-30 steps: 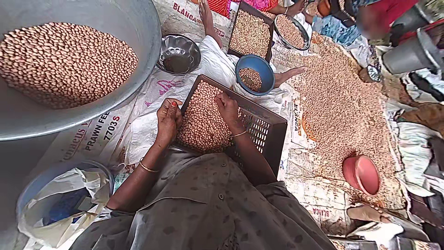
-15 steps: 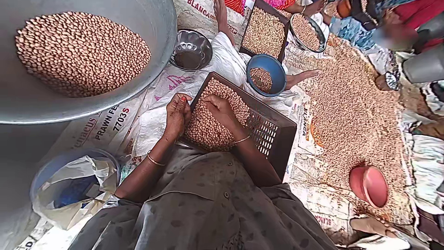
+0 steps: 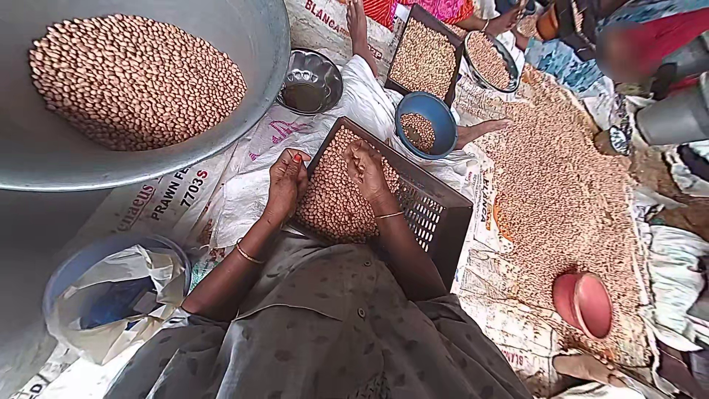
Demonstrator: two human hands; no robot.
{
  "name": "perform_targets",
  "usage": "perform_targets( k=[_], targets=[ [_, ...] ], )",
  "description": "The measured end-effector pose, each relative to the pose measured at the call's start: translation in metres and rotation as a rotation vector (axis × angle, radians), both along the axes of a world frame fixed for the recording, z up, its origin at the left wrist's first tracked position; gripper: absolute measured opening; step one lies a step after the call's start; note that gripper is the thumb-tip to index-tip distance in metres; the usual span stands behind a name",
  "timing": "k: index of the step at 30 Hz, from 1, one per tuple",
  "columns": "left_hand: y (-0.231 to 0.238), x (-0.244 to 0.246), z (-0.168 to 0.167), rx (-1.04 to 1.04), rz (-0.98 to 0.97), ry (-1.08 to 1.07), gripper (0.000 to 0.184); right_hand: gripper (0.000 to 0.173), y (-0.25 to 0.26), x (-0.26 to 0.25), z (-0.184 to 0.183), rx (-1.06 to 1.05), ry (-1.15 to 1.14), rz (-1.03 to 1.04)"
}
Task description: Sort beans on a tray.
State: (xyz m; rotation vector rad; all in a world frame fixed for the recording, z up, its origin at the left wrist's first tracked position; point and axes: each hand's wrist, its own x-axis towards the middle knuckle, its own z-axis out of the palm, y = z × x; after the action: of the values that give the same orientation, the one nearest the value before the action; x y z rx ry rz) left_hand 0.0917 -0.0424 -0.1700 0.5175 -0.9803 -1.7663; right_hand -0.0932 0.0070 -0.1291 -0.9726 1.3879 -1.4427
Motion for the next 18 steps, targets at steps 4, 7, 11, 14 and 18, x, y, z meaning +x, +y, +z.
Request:
perform_targets(
  k=[4, 7, 11, 14, 18],
  targets=[
    [0.000, 0.000, 0.001, -0.008, 0.000, -0.007, 0.025, 0.025, -0.018, 0.017, -0.017, 0.088, 0.907, 0.075],
    [0.000, 0.001, 0.003, 0.002, 0.003, -0.007, 0.027, 0.026, -0.004, 0.051, -0.005, 0.199, 1.379, 0.050],
    [0.001, 0.000, 0.003, -0.017, -0.005, -0.016, 0.027, 0.028, -0.015, 0.050, -0.021, 0.217, 1.538, 0.027],
    [0.001, 0.000, 0.005, -0.017, -0.002, -0.024, 0.026, 0.023, -0.019, 0.037, -0.029, 0.093, 1.439, 0.018],
    [0.001, 0.001, 0.003, -0.016, -0.001, -0.021, 0.027, 0.027, -0.023, 0.018, -0.018, 0.192, 1.101, 0.184]
  ],
)
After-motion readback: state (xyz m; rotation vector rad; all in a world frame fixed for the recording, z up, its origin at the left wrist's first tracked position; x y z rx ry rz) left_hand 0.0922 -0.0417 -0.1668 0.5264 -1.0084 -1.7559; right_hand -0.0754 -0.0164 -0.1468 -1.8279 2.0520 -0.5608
